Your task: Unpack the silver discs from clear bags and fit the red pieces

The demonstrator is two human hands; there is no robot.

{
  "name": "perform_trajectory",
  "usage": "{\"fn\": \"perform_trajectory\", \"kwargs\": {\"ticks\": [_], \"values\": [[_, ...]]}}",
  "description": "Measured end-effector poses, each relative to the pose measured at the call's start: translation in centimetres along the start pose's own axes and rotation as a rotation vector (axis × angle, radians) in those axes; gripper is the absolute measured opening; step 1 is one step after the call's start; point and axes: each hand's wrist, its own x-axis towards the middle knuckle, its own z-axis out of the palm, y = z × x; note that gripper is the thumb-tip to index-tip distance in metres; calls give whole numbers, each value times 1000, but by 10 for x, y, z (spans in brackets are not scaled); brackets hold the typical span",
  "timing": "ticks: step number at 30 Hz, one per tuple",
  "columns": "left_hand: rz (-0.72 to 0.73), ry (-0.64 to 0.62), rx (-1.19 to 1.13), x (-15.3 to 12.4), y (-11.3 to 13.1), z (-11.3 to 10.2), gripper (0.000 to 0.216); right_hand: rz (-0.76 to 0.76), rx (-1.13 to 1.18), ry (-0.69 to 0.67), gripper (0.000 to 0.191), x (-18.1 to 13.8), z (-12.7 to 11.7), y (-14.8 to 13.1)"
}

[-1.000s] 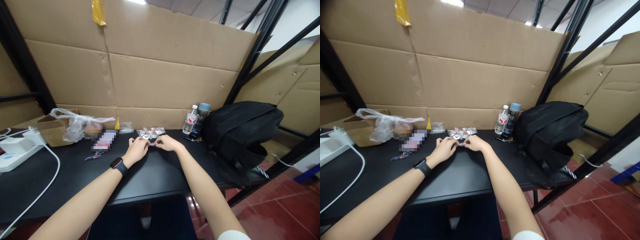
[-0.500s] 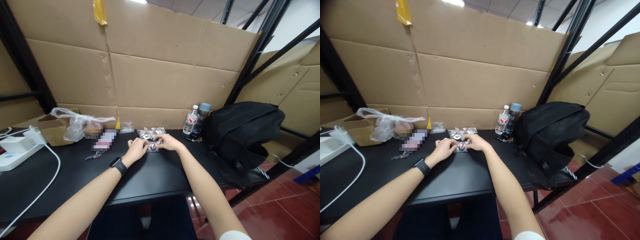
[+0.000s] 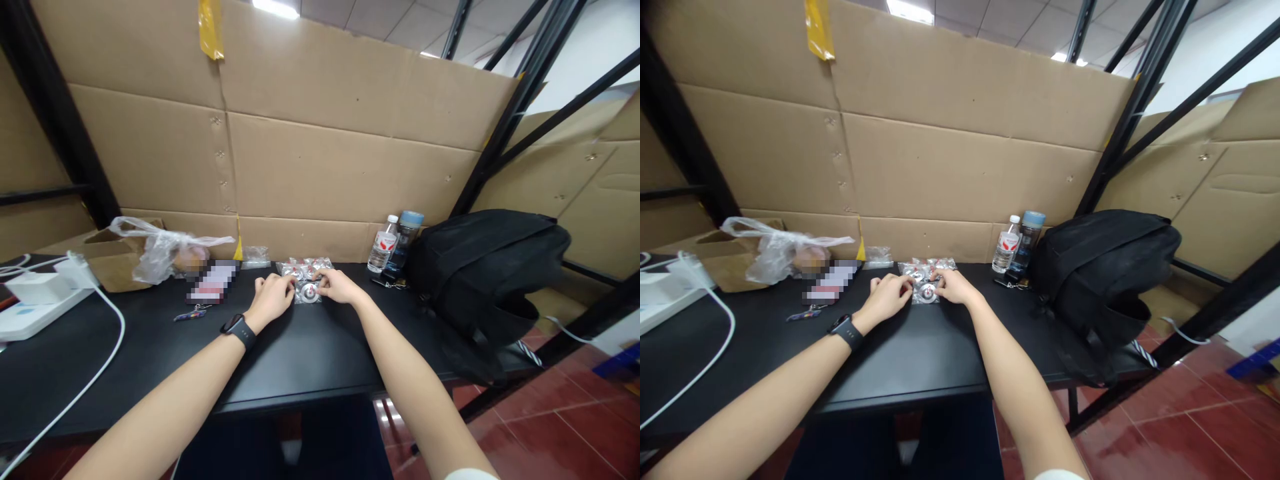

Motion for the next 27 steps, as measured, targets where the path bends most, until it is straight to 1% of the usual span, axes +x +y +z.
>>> {"fn": "perform_trajectory", "kwargs": {"ticks": [3, 4, 5, 7, 9, 11, 13, 15, 17, 19, 20, 23, 24, 25, 27], "values": [[-58, 90, 60, 6, -18, -9, 28, 33, -111, 117, 32, 3, 2, 6], [-80, 103, 75, 8, -25, -12, 28, 51, -141, 149, 34, 4, 3, 9], [-101, 100, 87, 10, -32, -14, 28, 72, -168, 179, 36, 6, 4, 11], [-105, 55, 100, 13, -43, -18, 26, 114, -219, 233, 37, 9, 7, 14], [-47, -15, 91, 14, -49, -18, 23, 158, -279, 283, 38, 13, 11, 16], [50, -72, 76, 14, -51, -16, 23, 203, -338, 320, 38, 18, 15, 17], [132, -90, 80, 14, -50, -12, 30, 234, -377, 330, 38, 22, 16, 18], [186, -81, 100, 13, -48, -10, 34, 238, -392, 333, 35, 24, 14, 22], [215, -72, 110, 12, -46, -9, 28, 215, -398, 331, 29, 22, 7, 27], [221, -67, 107, 12, -42, -10, 22, 185, -393, 294, 28, 18, -2, 35], [216, -65, 106, 11, -40, -11, 21, 173, -385, 248, 31, 14, -8, 39], [170, -53, 120, 10, -33, -14, 18, 157, -323, 80, 55, 5, -19, 48], [151, -48, 127, 9, -31, -13, 17, 162, -294, 46, 59, 3, -21, 51], [134, -45, 133, 9, -30, -13, 18, 171, -268, 29, 60, 2, -22, 52], [105, -41, 140, 8, -28, -11, 21, 185, -238, 27, 56, 2, -21, 54]]}}
